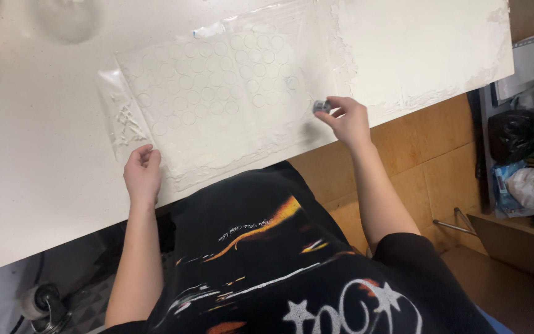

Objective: The person presses a small round metal cutter into a white foam sheet on the worktable, punching circular indentations across the sheet. They periodically lift the cutter, clean or adjust it with their fingers, and resume punching circles in new spots on the foam.

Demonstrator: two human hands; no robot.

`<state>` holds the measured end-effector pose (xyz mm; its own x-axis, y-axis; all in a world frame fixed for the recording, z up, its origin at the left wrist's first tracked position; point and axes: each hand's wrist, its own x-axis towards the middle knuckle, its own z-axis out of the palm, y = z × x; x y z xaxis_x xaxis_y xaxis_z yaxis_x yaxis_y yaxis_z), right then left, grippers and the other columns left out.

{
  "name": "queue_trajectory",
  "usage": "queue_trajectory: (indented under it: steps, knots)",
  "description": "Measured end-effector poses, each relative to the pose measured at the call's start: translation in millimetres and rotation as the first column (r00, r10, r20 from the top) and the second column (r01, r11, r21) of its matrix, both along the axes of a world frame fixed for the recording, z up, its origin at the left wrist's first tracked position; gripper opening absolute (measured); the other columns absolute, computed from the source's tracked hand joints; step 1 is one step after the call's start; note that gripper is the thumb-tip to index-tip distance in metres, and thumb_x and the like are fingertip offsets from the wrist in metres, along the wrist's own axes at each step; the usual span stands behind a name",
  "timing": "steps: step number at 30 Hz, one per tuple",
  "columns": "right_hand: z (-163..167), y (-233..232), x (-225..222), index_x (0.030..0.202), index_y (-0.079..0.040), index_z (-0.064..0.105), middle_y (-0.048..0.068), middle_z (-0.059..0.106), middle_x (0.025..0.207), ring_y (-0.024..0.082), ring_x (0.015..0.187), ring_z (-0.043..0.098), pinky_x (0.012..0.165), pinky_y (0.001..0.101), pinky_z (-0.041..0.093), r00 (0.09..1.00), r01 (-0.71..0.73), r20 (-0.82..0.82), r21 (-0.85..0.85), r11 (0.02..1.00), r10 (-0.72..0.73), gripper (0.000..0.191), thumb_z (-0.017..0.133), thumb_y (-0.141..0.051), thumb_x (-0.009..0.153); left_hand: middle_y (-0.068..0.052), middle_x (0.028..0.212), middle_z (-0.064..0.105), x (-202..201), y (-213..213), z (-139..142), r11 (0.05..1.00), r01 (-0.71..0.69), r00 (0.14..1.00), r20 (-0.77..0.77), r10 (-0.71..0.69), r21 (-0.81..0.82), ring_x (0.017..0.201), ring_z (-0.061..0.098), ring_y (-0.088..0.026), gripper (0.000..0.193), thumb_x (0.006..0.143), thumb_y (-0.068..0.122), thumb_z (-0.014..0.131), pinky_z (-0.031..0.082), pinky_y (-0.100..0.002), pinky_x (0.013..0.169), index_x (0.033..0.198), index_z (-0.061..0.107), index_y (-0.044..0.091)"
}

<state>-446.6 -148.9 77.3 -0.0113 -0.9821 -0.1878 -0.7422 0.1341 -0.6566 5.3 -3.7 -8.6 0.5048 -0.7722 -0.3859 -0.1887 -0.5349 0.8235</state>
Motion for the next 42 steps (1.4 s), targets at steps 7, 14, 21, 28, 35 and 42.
queue_trajectory:
  steps: [7, 14, 21, 28, 35, 42]
  knots:
    - [-17.0, -22.4, 23.8, 0.120, -0.006, 0.074, 0.011, 0.070, 0.105, 0.025, 0.086, 0.070, 0.078, 0.0377, 0.056, 0.962, -0.208, -0.180, -0.001, 0.978, 0.204, 0.045, 0.088, -0.016, 0.079, -0.009, 0.108, 0.073, 1.0, -0.1, -0.4, 1.000, 0.017, 1.000, 0.020, -0.017, 0.006, 0.093, 0.066, -0.015, 0.034, 0.098, 0.022, 0.068, 0.053, -0.029, 0.085, 0.124, 0.068, 0.000]
    - [-27.8, -45.9, 37.3, 0.116, -0.009, 0.074, 0.009, 0.068, 0.115, 0.032, 0.097, 0.067, 0.083, 0.0424, 0.055, 0.879, -0.351, -0.333, 0.030, 0.936, 0.341, 0.041, 0.085, -0.011, 0.076, -0.012, 0.112, 0.073, -1.6, 1.3, -0.8, 1.000, 0.025, 0.999, 0.047, -0.025, 0.001, 0.098, 0.069, -0.018, 0.033, 0.099, 0.023, 0.068, 0.054, -0.031, 0.089, 0.123, 0.068, 0.000]
    - [-40.9, -49.4, 40.5, 0.119, -0.009, 0.074, 0.007, 0.068, 0.120, 0.032, 0.101, 0.067, 0.084, 0.0418, 0.055, 0.840, -0.377, -0.399, 0.059, 0.924, 0.368, 0.042, 0.085, -0.011, 0.078, -0.012, 0.113, 0.074, -6.0, 4.1, 5.1, 0.999, 0.038, 0.997, 0.059, -0.039, 0.021, 0.100, 0.070, -0.018, 0.031, 0.099, 0.022, 0.068, 0.054, -0.032, 0.090, 0.122, 0.068, 0.001]
    - [-37.3, -51.7, 36.6, 0.118, -0.009, 0.074, 0.008, 0.067, 0.117, 0.032, 0.098, 0.068, 0.084, 0.0427, 0.055, 0.846, -0.351, -0.397, 0.091, 0.932, 0.357, 0.041, 0.086, -0.013, 0.079, -0.013, 0.113, 0.074, -8.0, 4.2, 4.8, 0.997, 0.072, 0.995, 0.070, -0.070, -0.022, 0.104, 0.071, -0.020, 0.031, 0.099, 0.021, 0.067, 0.054, -0.033, 0.092, 0.122, 0.068, 0.000]
    - [-42.1, -56.7, 35.6, 0.116, -0.007, 0.075, 0.009, 0.068, 0.110, 0.034, 0.097, 0.067, 0.083, 0.0433, 0.055, 0.814, -0.398, -0.423, 0.093, 0.913, 0.398, 0.042, 0.087, -0.014, 0.077, -0.013, 0.113, 0.074, -8.1, 4.6, 4.9, 0.998, 0.059, 0.996, 0.073, -0.059, 0.006, 0.103, 0.071, -0.020, 0.031, 0.100, 0.021, 0.067, 0.054, -0.033, 0.091, 0.122, 0.068, 0.000]
    - [-50.0, -68.1, 32.6, 0.097, -0.001, 0.072, 0.014, 0.068, 0.104, 0.036, 0.098, 0.066, 0.084, 0.0451, 0.055, 0.702, -0.416, -0.518, 0.258, 0.872, 0.489, 0.036, 0.087, -0.030, 0.083, -0.013, 0.113, 0.074, -10.0, 2.3, 6.2, 0.999, 0.040, 0.997, 0.068, -0.039, -0.011, 0.103, 0.071, -0.020, 0.030, 0.101, 0.021, 0.067, 0.054, -0.032, 0.092, 0.122, 0.068, 0.000]
